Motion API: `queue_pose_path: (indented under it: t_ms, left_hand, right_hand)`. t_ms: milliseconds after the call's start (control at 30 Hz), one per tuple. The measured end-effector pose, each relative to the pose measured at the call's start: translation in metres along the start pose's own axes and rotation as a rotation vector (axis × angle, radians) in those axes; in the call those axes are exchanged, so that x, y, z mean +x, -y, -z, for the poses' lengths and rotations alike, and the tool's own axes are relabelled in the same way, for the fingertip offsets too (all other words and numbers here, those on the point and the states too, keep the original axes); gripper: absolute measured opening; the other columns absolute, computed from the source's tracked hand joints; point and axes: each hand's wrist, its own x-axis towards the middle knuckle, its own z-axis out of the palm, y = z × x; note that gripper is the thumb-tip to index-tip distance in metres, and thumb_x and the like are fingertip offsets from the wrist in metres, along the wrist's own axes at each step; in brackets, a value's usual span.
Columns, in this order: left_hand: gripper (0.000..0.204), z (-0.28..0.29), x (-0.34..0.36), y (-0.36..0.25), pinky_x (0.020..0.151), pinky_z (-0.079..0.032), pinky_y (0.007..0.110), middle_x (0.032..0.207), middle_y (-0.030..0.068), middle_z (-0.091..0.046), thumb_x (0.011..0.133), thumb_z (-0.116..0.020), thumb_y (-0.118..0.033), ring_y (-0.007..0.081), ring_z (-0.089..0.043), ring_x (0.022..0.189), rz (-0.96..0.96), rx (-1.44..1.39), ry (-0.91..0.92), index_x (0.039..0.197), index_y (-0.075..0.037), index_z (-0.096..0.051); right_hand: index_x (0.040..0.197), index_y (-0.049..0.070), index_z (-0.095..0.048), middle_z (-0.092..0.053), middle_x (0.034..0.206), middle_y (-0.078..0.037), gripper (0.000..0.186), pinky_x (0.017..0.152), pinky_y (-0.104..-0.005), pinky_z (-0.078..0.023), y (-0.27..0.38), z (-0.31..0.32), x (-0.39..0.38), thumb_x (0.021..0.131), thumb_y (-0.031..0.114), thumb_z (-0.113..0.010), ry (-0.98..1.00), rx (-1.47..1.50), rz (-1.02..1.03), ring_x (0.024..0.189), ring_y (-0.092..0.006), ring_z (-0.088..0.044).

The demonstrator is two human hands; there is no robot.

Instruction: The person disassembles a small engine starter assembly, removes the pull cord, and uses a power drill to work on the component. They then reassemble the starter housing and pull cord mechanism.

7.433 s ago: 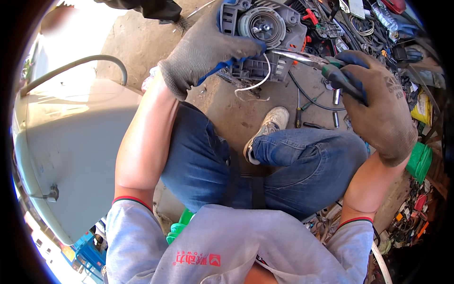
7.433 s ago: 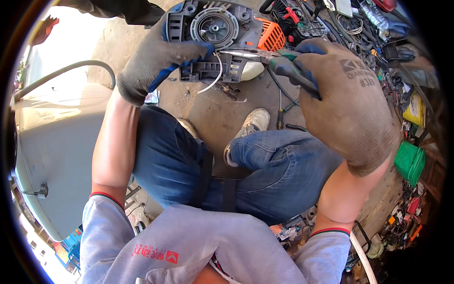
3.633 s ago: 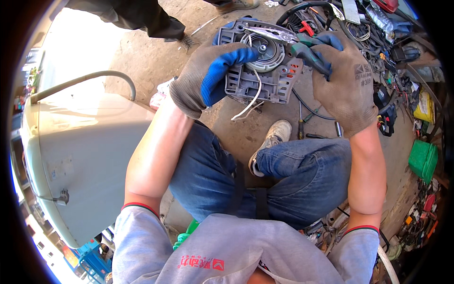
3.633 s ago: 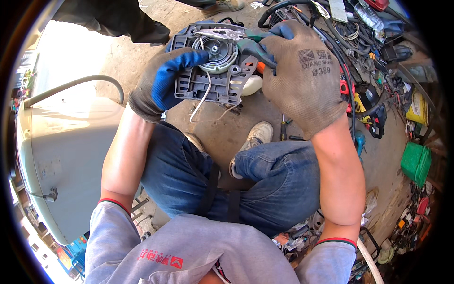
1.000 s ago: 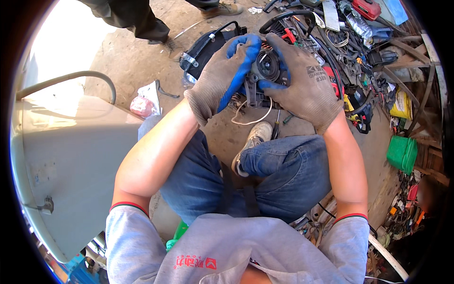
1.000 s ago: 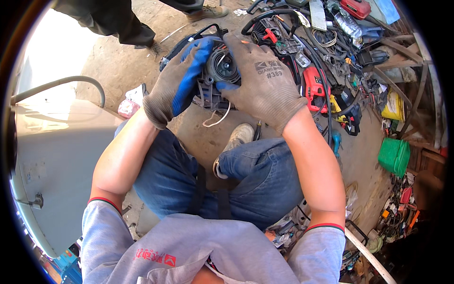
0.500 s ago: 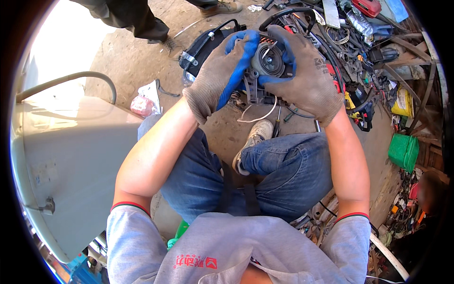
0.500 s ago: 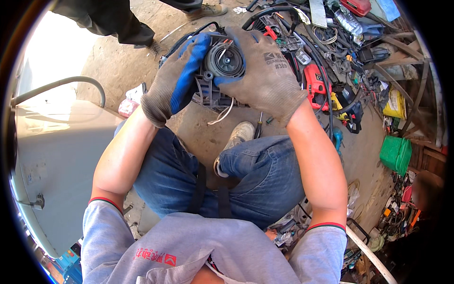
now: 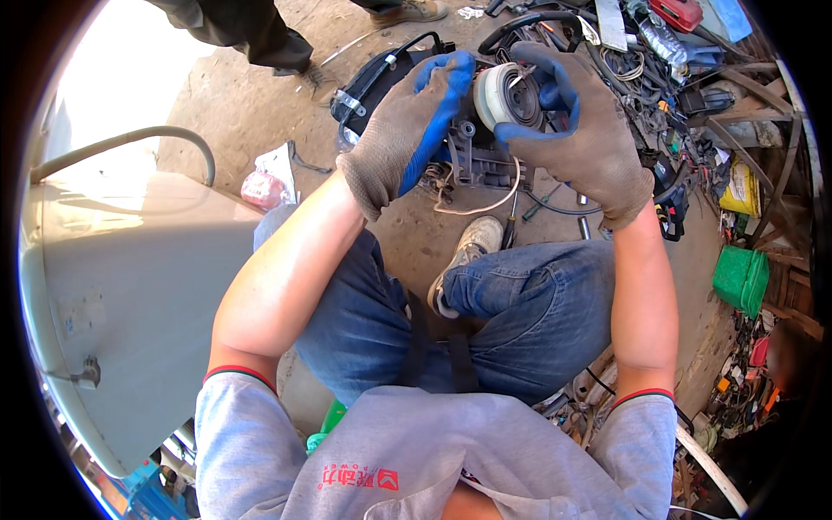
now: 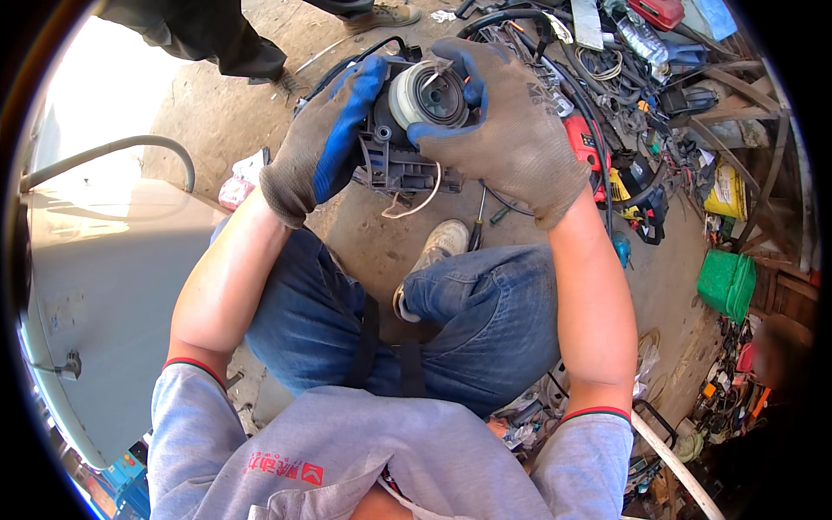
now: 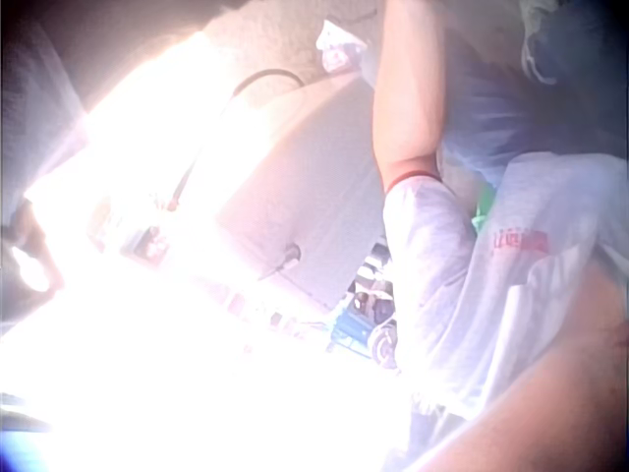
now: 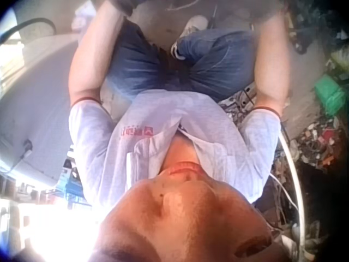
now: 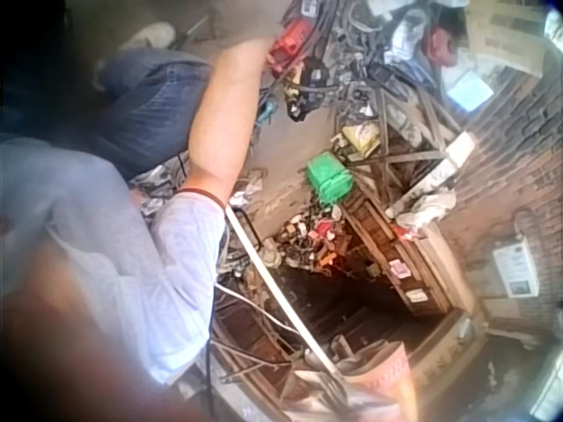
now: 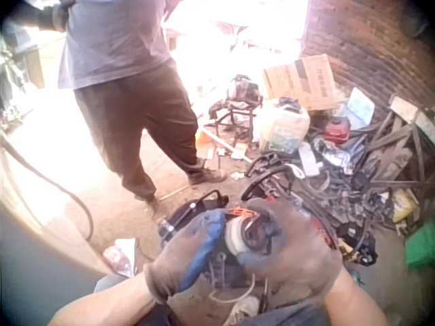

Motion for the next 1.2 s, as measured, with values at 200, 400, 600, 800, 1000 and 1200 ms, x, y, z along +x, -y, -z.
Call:
queue_pose_path:
  t_ms: [200, 400, 600, 800, 1000, 1200]
  left_hand:
    - [0.047, 0.004, 0.009, 0.026, 0.1, -0.052, 0.038, 0.134, 0.0189, -0.056, 0.108, -0.04, -0.035, 0.0321, -0.06, 0.117, -0.128, -0.148, -0.013, 0.145, -0.005, -0.042]
    - [0.05, 0.002, 0.009, 0.02, 0.1, -0.053, 0.037, 0.135, 0.0148, -0.057, 0.108, -0.041, -0.038, 0.0263, -0.061, 0.118, -0.09, -0.292, 0.005, 0.145, -0.005, -0.044]
    - [0.052, 0.0, 0.009, 0.014, 0.1, -0.054, 0.036, 0.137, 0.0108, -0.058, 0.107, -0.043, -0.042, 0.0204, -0.062, 0.12, 0.003, -0.474, -0.006, 0.145, -0.006, -0.046]
    - [0.069, 0.01, 0.016, 0.035, 0.109, -0.046, 0.034, 0.143, 0.0171, -0.052, 0.091, -0.067, -0.009, 0.0288, -0.056, 0.127, -0.111, -0.167, 0.033, 0.152, -0.004, -0.034]
    - [0.061, 0.005, 0.013, 0.018, 0.11, -0.045, 0.031, 0.144, 0.0139, -0.051, 0.097, -0.058, -0.005, 0.0237, -0.056, 0.128, -0.002, -0.434, 0.047, 0.152, -0.003, -0.032]
    - [0.054, 0.006, 0.006, 0.01, 0.109, -0.046, 0.031, 0.145, 0.0115, -0.05, 0.102, -0.051, -0.009, 0.0194, -0.056, 0.127, -0.035, -0.331, 0.084, 0.152, -0.005, -0.032]
  right_hand:
    - [0.132, -0.002, -0.058, -0.065, 0.116, -0.008, 0.063, 0.088, -0.0283, -0.052, -0.012, 0.025, 0.005, 0.075, 0.015, -0.08, 0.117, 0.551, -0.28, 0.103, -0.0145, -0.063]
    - [0.138, -0.002, -0.053, -0.063, 0.125, -0.01, 0.06, 0.098, -0.0306, -0.048, -0.042, 0.028, 0.001, 0.082, 0.012, -0.068, 0.035, 1.063, -0.226, 0.111, -0.017, -0.061]
    - [0.145, -0.006, -0.044, -0.058, 0.138, -0.014, 0.064, 0.112, -0.0363, -0.038, -0.064, 0.031, -0.002, 0.089, 0.019, -0.063, 0.15, 1.349, -0.113, 0.128, -0.023, -0.055]
    - [0.148, 0.0, -0.041, -0.05, 0.146, -0.017, 0.067, 0.113, -0.0515, -0.038, -0.092, 0.027, -0.004, 0.091, 0.027, -0.063, 0.14, 1.569, -0.14, 0.136, -0.0312, -0.048]
    - [0.148, 0.002, -0.042, -0.048, 0.148, -0.017, 0.067, 0.112, -0.0525, -0.039, -0.095, 0.026, -0.006, 0.091, 0.03, -0.063, 0.144, 1.555, -0.116, 0.137, -0.0329, -0.047]
    - [0.148, 0.002, -0.042, -0.05, 0.146, -0.015, 0.065, 0.112, -0.0468, -0.04, -0.085, 0.025, -0.003, 0.091, 0.027, -0.062, 0.173, 1.654, -0.145, 0.135, -0.0287, -0.049]
